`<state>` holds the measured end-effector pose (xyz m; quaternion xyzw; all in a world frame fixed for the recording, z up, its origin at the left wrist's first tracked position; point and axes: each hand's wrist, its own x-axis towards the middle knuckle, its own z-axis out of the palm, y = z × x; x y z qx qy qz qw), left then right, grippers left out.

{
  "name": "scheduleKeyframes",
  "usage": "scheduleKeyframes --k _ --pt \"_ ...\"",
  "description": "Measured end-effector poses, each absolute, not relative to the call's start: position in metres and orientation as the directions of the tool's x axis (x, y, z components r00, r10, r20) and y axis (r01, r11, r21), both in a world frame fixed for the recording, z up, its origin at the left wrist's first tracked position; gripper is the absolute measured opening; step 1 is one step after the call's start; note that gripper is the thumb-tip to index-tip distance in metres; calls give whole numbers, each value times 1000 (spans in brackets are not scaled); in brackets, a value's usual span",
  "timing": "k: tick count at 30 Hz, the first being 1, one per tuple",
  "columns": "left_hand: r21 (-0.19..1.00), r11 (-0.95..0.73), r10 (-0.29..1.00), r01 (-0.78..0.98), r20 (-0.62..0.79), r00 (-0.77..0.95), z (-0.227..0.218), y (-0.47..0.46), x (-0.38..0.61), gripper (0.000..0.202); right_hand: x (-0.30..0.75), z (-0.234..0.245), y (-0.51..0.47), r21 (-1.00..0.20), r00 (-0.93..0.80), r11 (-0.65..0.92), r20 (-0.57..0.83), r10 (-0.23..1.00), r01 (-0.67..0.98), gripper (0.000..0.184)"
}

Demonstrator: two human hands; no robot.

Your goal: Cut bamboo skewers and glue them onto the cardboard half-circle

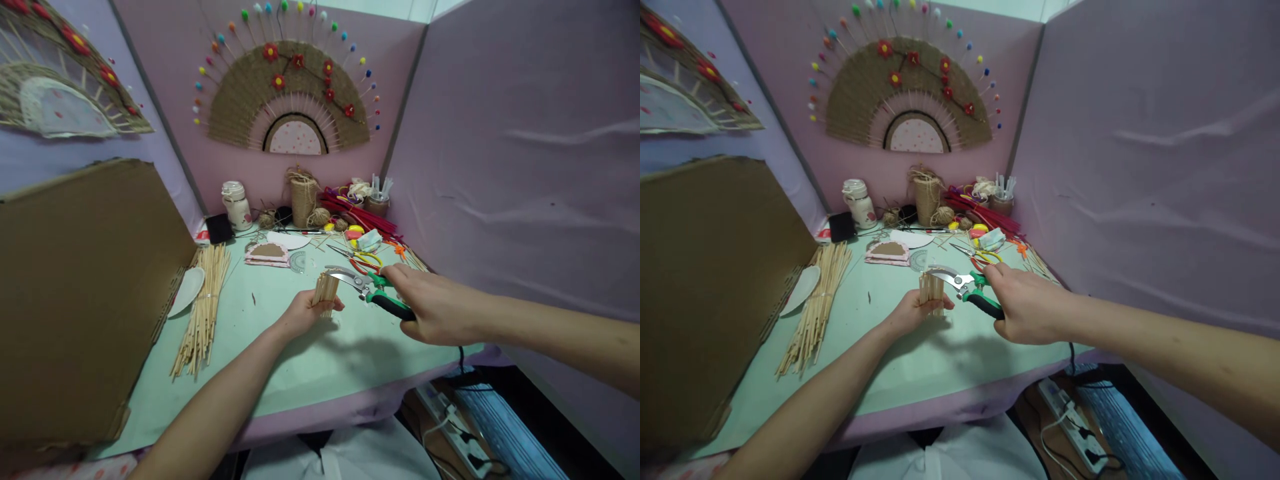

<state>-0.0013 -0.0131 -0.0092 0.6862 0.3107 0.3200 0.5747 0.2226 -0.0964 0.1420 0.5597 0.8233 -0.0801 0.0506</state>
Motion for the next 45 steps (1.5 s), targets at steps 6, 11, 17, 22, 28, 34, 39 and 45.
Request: scheduleKeyframes --k 6,11,17,22,28,34,39,45 --pt "988 -141 796 60 77 601 -7 -15 -2 28 221 141 -98 -44 -367 365 -179 913 930 31" --pt "990 -128 803 52 73 591 -7 -15 -1 29 220 139 -98 2 -356 362 -169 919 932 34" --pt "988 -146 794 55 84 603 -10 -13 -1 28 219 141 -97 32 -338 348 -169 926 937 37" --pt "988 -142 794 64 75 603 -11 -12 -1 26 220 143 -97 16 -344 350 -160 925 936 37" --pt "989 -131 811 70 66 582 -8 -15 1 26 222 134 -96 -14 -312 313 -133 941 950 33" --pt "991 -119 826 67 61 561 -7 -15 2 24 233 126 -88 -185 -260 242 -80 962 952 42" --pt "994 -94 818 58 44 573 -13 -11 2 27 243 124 -77 -339 -203 187 -12 979 922 66" --pt "997 -59 814 43 23 580 -14 -10 2 29 245 121 -76 -365 -244 216 -32 969 905 70"
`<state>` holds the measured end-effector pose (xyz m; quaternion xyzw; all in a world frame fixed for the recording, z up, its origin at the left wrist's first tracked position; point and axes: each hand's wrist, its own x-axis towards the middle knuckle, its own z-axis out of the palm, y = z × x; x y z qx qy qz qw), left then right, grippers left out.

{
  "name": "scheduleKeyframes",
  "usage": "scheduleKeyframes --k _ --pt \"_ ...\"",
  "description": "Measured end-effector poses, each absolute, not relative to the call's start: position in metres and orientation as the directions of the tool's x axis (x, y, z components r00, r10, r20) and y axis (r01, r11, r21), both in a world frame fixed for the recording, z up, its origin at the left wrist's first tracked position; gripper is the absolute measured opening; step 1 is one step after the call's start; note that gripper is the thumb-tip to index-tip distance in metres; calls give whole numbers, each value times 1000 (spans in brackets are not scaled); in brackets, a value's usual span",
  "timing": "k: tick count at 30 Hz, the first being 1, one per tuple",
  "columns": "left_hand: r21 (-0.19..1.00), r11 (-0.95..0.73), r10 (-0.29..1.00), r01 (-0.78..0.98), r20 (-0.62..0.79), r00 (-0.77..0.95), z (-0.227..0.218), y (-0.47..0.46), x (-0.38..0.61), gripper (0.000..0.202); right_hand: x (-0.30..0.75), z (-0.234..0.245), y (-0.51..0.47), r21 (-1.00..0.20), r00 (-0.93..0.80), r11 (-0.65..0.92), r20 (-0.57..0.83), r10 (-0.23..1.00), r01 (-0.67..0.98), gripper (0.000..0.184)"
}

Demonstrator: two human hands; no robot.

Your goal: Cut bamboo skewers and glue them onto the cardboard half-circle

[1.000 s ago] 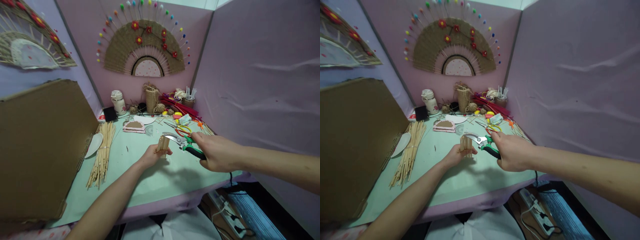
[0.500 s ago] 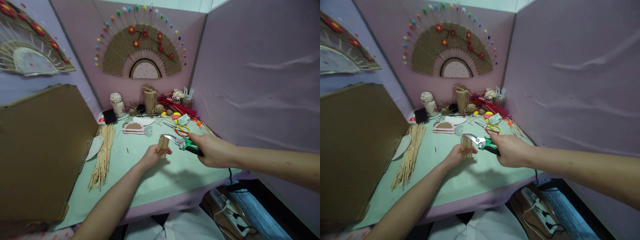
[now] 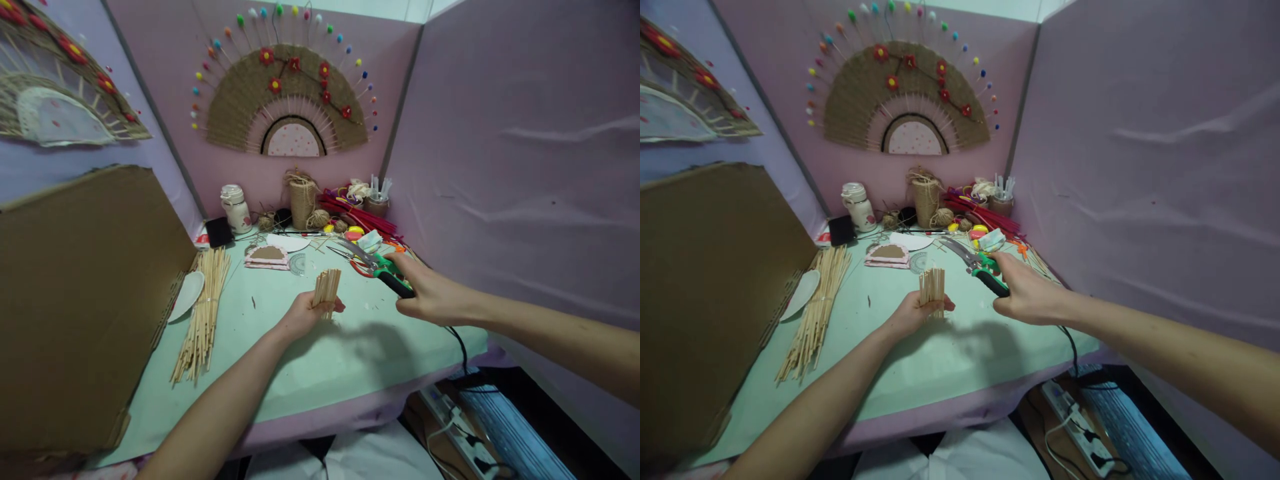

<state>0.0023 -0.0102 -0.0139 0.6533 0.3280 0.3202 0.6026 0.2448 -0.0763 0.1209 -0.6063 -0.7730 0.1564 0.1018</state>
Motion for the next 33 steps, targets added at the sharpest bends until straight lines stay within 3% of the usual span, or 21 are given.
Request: scheduleKeyframes --k 9,15,22,25,29,33 --pt "997 -63 818 41 28 574 -9 -13 2 26 240 121 -82 -402 -296 244 -70 953 882 66" --pt "998 -50 827 36 21 562 -8 -14 3 26 240 120 -81 -411 -313 256 -78 947 875 74" --pt "999 -38 826 22 19 563 -14 -12 2 32 243 116 -76 -466 -283 219 -73 956 857 70" --pt "999 -30 820 -14 32 571 -17 -11 2 34 241 103 -68 -472 -203 127 -113 973 872 67" --pt "999 -44 823 -27 52 566 -18 -11 2 33 228 62 -49 -394 -109 24 -195 975 919 57" --pt "998 -63 822 -33 70 565 -15 -12 1 31 207 13 -28 -278 -42 0 -142 989 961 64"
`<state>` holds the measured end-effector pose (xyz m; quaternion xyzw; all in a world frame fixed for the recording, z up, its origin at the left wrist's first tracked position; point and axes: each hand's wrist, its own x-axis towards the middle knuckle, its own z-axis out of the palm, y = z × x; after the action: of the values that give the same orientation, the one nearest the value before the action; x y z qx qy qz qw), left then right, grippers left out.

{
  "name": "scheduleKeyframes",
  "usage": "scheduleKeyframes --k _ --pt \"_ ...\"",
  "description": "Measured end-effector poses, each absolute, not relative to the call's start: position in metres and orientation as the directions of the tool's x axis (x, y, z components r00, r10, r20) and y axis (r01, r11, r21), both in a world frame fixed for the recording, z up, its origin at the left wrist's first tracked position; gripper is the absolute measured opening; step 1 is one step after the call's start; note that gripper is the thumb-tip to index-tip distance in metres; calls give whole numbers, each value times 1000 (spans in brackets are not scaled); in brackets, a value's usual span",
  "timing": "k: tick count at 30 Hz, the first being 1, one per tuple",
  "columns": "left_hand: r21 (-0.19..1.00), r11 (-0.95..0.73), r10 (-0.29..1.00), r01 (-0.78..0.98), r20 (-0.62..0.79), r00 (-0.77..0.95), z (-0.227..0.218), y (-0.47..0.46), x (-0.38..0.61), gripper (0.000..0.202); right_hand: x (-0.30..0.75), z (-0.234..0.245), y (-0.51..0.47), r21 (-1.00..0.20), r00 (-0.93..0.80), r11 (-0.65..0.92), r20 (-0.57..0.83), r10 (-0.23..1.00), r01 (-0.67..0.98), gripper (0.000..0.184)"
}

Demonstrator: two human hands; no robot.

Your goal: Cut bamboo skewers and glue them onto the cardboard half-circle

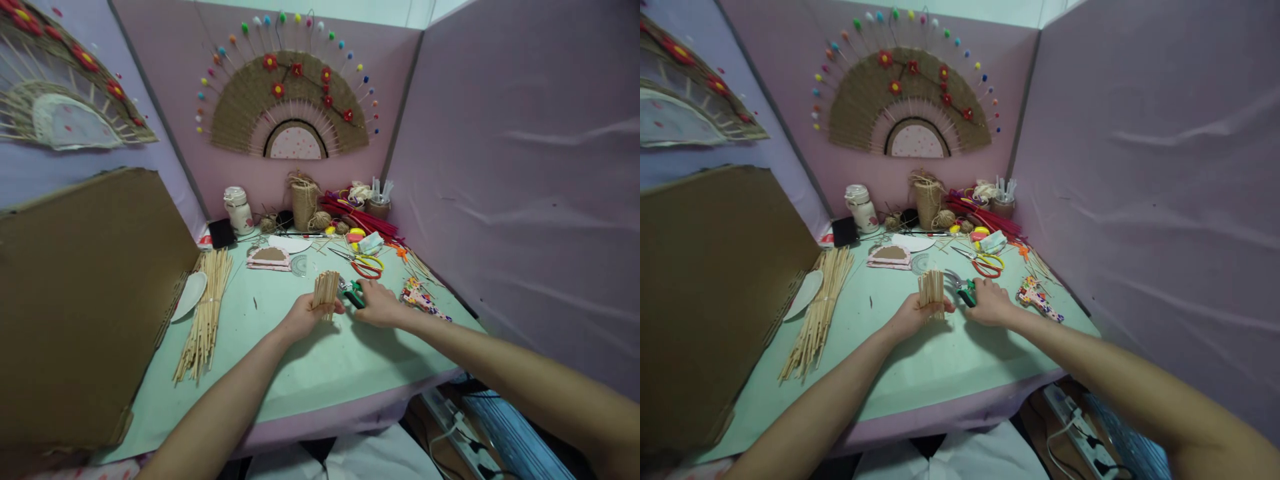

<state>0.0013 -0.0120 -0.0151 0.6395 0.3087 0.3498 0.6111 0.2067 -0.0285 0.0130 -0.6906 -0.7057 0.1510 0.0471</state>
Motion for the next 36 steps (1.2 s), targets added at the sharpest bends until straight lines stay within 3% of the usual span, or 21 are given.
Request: scheduleKeyframes --k 10,15,18,20,25,31,36 --pt "996 -75 834 -42 86 545 -18 -10 0 33 189 -20 -19 -247 -93 92 10 996 965 66" --pt "997 -33 816 -73 69 573 -18 -11 0 32 212 8 -21 -363 -103 141 122 987 921 70" --pt "998 -20 823 -55 48 567 -15 -13 1 33 232 46 -25 -429 -242 331 250 938 840 70" --pt "999 -12 829 -41 33 558 -14 -14 1 33 242 73 -30 -385 -382 466 277 881 797 72" --pt "999 -50 818 -4 43 573 -12 -14 0 32 254 120 -42 -258 -631 660 196 751 705 73" --pt "999 -49 826 -5 43 562 -11 -14 1 30 258 121 -40 -332 -530 542 135 837 772 72" --pt "998 -18 839 -66 51 541 -13 -14 2 34 241 65 -29 -333 -339 326 21 941 885 69"
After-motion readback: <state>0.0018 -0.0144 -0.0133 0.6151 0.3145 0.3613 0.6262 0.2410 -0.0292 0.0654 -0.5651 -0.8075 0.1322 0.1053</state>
